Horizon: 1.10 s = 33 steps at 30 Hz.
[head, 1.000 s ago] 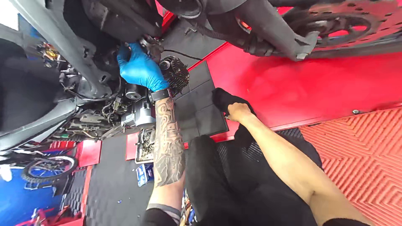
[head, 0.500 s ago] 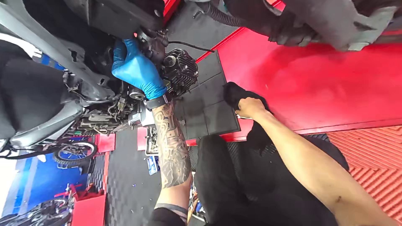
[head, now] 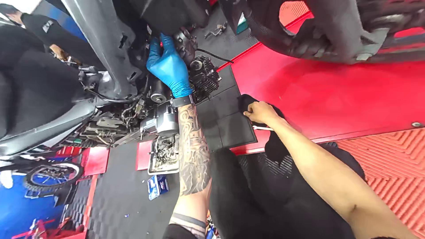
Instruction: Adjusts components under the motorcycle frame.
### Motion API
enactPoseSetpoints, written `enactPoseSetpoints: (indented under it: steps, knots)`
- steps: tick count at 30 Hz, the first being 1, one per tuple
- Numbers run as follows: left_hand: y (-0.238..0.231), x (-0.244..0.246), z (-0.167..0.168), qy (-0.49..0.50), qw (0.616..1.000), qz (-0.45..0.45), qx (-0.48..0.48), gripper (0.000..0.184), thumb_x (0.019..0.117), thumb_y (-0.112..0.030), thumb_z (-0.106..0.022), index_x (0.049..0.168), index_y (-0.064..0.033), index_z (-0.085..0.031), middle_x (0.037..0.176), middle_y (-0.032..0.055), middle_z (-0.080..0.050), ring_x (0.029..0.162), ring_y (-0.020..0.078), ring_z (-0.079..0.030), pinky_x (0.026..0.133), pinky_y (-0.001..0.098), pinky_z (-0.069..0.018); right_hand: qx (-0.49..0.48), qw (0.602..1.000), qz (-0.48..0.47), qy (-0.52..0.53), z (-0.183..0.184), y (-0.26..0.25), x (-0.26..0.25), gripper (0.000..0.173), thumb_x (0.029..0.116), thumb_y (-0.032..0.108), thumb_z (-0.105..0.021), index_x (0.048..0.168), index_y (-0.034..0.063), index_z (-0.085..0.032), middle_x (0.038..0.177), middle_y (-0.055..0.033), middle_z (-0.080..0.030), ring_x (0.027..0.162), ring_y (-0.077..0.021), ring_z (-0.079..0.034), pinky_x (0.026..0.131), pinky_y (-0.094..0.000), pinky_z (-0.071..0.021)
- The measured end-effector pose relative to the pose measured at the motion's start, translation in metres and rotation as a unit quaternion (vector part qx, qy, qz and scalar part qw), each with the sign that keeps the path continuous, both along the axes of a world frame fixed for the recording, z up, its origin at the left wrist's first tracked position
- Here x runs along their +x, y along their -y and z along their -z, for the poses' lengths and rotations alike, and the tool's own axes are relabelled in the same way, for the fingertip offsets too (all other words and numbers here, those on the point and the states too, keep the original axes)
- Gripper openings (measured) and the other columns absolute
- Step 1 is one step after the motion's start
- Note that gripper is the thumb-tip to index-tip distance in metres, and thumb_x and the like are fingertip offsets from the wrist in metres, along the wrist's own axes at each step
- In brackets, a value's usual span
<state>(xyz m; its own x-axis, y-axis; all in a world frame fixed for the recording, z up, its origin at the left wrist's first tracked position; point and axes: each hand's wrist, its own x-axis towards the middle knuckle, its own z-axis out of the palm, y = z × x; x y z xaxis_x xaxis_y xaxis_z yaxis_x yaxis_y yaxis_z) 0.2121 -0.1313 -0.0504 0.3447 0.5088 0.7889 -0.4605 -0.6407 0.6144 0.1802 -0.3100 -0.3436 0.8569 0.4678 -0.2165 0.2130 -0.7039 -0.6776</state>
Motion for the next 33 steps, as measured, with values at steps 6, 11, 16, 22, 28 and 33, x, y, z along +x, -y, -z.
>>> enactPoseSetpoints:
  steps: [6, 11, 16, 22, 28, 33]
  knots:
    - [0.004, -0.005, 0.005, -0.042, 0.996, -0.084, 0.004, 0.023, 0.0958, -0.015, -0.072, 0.111, 0.0026, -0.076, 0.101, 0.0093, -0.077, 0.098, 0.0093, -0.073, 0.093, 0.0243, -0.0564, 0.0, 0.999, -0.001, 0.034, -0.003, -0.009, -0.02, 0.03, 0.094, 0.038, -0.068, 0.086, 0.0096, -0.072, 0.082, -0.0158, -0.07, 0.084, -0.0381, -0.069, 0.07, -0.0639, -0.0531]
    - [0.027, -0.008, 0.0, -0.108, 0.959, -0.263, -0.024, 0.028, 0.0872, -0.033, -0.081, 0.108, -0.014, -0.08, 0.093, -0.0004, -0.077, 0.091, 0.0103, -0.072, 0.083, 0.0339, -0.0557, 0.007, 1.0, 0.004, 0.021, -0.01, -0.008, -0.025, 0.03, 0.0948, 0.038, -0.065, 0.089, 0.0092, -0.072, 0.086, -0.0155, -0.07, 0.086, -0.0376, -0.07, 0.072, -0.0635, -0.0534]
    - [0.035, -0.007, -0.003, -0.123, 0.948, -0.292, -0.03, 0.019, 0.0904, -0.031, -0.076, 0.102, -0.0163, -0.081, 0.089, -0.0034, -0.077, 0.086, 0.0094, -0.071, 0.08, 0.0356, -0.0544, 0.022, 0.999, 0.023, 0.017, -0.013, -0.011, -0.021, 0.027, 0.0943, 0.035, -0.065, 0.092, 0.0089, -0.072, 0.089, -0.0158, -0.071, 0.089, -0.0378, -0.07, 0.073, -0.0625, -0.054]
    - [0.025, -0.003, 0.0, -0.047, 0.97, -0.238, 0.002, 0.009, 0.0888, -0.013, -0.076, 0.091, -0.0047, -0.079, 0.08, 0.0011, -0.075, 0.076, 0.0059, -0.07, 0.075, 0.0275, -0.0555, 0.048, 0.999, 0.02, 0.012, -0.005, -0.031, -0.013, 0.028, 0.0945, 0.036, -0.065, 0.093, 0.0086, -0.071, 0.09, -0.0159, -0.071, 0.09, -0.0374, -0.07, 0.073, -0.062, -0.054]
    - [0.014, 0.001, 0.002, -0.002, 0.984, -0.174, 0.026, 0.008, 0.0875, -0.006, -0.077, 0.087, 0.0012, -0.076, 0.077, 0.0052, -0.074, 0.074, 0.0071, -0.071, 0.073, 0.0259, -0.0569, 0.062, 0.998, 0.013, 0.012, 0.003, -0.045, -0.004, 0.025, 0.0933, 0.034, -0.067, 0.093, 0.009, -0.072, 0.089, -0.0153, -0.071, 0.089, -0.0373, -0.07, 0.072, -0.0616, -0.0543]
    - [0.008, 0.001, 0.003, 0.017, 0.995, -0.1, 0.013, 0.013, 0.0884, -0.003, -0.077, 0.096, 0.0066, -0.076, 0.088, 0.0111, -0.077, 0.085, 0.0112, -0.075, 0.082, 0.0266, -0.0606, 0.107, 0.991, 0.057, 0.048, 0.003, -0.043, 0.001, 0.023, 0.0941, 0.031, -0.066, 0.093, 0.0085, -0.072, 0.091, -0.0145, -0.071, 0.09, -0.0357, -0.07, 0.074, -0.0605, -0.0543]
